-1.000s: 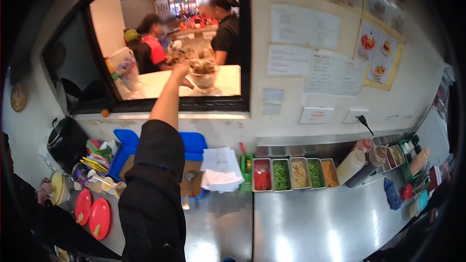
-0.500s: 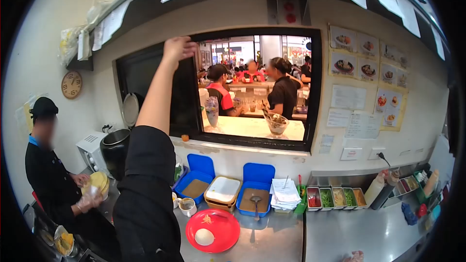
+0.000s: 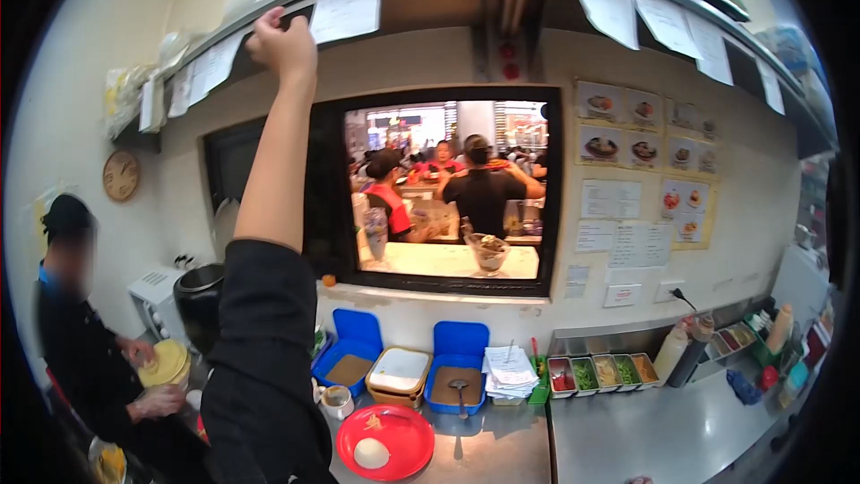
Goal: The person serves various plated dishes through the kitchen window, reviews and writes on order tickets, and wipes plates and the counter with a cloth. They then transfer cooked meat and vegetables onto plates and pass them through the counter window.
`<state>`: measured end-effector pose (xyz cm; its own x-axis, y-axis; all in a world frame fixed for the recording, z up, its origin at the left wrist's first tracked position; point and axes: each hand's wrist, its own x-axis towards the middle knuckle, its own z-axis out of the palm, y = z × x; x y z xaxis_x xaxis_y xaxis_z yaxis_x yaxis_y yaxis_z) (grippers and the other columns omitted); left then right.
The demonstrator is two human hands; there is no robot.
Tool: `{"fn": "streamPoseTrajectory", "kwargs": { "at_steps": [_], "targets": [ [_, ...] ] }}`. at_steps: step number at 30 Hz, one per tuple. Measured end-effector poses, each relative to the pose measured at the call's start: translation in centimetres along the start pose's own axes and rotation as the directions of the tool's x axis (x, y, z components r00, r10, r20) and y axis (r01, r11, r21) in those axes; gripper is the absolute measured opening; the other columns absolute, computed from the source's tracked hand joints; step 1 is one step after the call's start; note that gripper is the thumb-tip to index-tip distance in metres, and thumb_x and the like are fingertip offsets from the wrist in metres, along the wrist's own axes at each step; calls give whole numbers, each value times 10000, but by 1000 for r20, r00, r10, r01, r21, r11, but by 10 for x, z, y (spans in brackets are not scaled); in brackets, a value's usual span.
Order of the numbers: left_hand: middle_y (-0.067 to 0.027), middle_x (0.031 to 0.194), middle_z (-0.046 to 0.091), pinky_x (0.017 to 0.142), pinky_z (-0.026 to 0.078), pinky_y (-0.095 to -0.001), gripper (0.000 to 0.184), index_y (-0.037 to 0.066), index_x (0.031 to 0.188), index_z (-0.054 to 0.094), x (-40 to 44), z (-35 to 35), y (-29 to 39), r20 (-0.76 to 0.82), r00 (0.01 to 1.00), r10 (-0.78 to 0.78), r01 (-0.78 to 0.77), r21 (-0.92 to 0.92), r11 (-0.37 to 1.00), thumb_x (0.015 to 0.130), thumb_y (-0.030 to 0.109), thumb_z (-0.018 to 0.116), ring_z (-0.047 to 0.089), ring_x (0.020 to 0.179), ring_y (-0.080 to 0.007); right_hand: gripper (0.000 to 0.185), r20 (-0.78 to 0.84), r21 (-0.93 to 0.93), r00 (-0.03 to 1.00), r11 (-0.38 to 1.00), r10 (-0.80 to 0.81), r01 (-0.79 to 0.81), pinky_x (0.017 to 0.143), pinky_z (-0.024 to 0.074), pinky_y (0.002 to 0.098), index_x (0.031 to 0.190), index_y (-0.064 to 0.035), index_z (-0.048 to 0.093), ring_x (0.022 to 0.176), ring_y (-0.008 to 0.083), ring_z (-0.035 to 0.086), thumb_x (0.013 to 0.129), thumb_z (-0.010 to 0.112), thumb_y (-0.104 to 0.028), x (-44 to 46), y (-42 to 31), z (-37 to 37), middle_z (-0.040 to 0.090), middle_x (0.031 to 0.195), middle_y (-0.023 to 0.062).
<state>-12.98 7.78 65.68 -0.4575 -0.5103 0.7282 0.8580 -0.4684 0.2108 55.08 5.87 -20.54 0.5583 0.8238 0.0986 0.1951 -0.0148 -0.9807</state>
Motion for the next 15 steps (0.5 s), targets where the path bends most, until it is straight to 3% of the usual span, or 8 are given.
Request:
{"fn": "streamPoseTrajectory", "kwargs": {
  "at_steps": [1,3,4,7,9,11,12,15],
  "targets": [
    [-136,1046,449,858,389,-357,311,77,996,559,-10,0,14,-19,994,112,-111,20,994,689,111,597,445,976,-248,273,48,-308,982,932,-185,191,595,451,291,888,-131,538,711,142,498,930,394,-359,-10,-20,-4,533,772,32],
    [-132,1047,448,835,402,-345,286,83,984,565,-38,5,52,-33,979,202,-202,-15,979,699,89,584,449,970,-236,254,138,-840,834,384,-534,384,588,456,290,891,-130,533,712,140,505,927,403,-345,-51,-124,-7,531,772,36],
    [-114,1024,461,793,421,-327,252,80,963,575,-56,5,79,41,967,253,-243,-165,956,712,68,569,471,930,-216,233,137,-818,824,407,-550,407,602,456,285,899,-131,533,717,140,507,925,403,-323,-46,-118,-6,530,777,37],
    [-76,847,528,663,462,-271,148,48,875,602,-109,16,146,222,875,430,-301,-446,843,735,34,555,534,744,-159,180,194,-194,945,934,-264,301,643,455,270,922,-134,536,732,139,513,920,404,-256,-16,-24,-10,525,793,39],
    [-91,790,546,661,467,-280,130,35,853,605,-141,32,181,377,793,479,-255,-509,822,729,48,569,551,726,-169,155,480,501,877,823,-6,-269,671,455,259,937,-135,538,742,138,517,916,405,-212,13,44,-18,522,803,41],
    [-107,788,554,674,471,-306,135,37,842,606,-165,59,197,463,754,466,-257,-445,858,714,77,591,564,738,-195,160,324,-187,913,929,-249,320,689,454,267,959,-133,542,756,138,516,915,409,-211,2,28,-12,525,805,44],
    [-111,797,557,679,473,-320,143,42,838,608,-174,75,204,462,749,474,-308,-390,868,705,94,604,568,738,-210,168,373,-780,776,282,-508,560,706,454,276,980,-130,546,769,137,515,915,413,-210,-8,10,-6,528,808,46],
    [-140,869,529,732,456,-340,249,15,858,570,-199,104,224,514,831,212,-85,-259,962,672,157,655,545,775,-249,190,458,-729,603,112,-653,675,746,448,306,1033,-115,539,809,127,500,896,458,-219,-28,-66,-24,532,819,50]
  ]
}}
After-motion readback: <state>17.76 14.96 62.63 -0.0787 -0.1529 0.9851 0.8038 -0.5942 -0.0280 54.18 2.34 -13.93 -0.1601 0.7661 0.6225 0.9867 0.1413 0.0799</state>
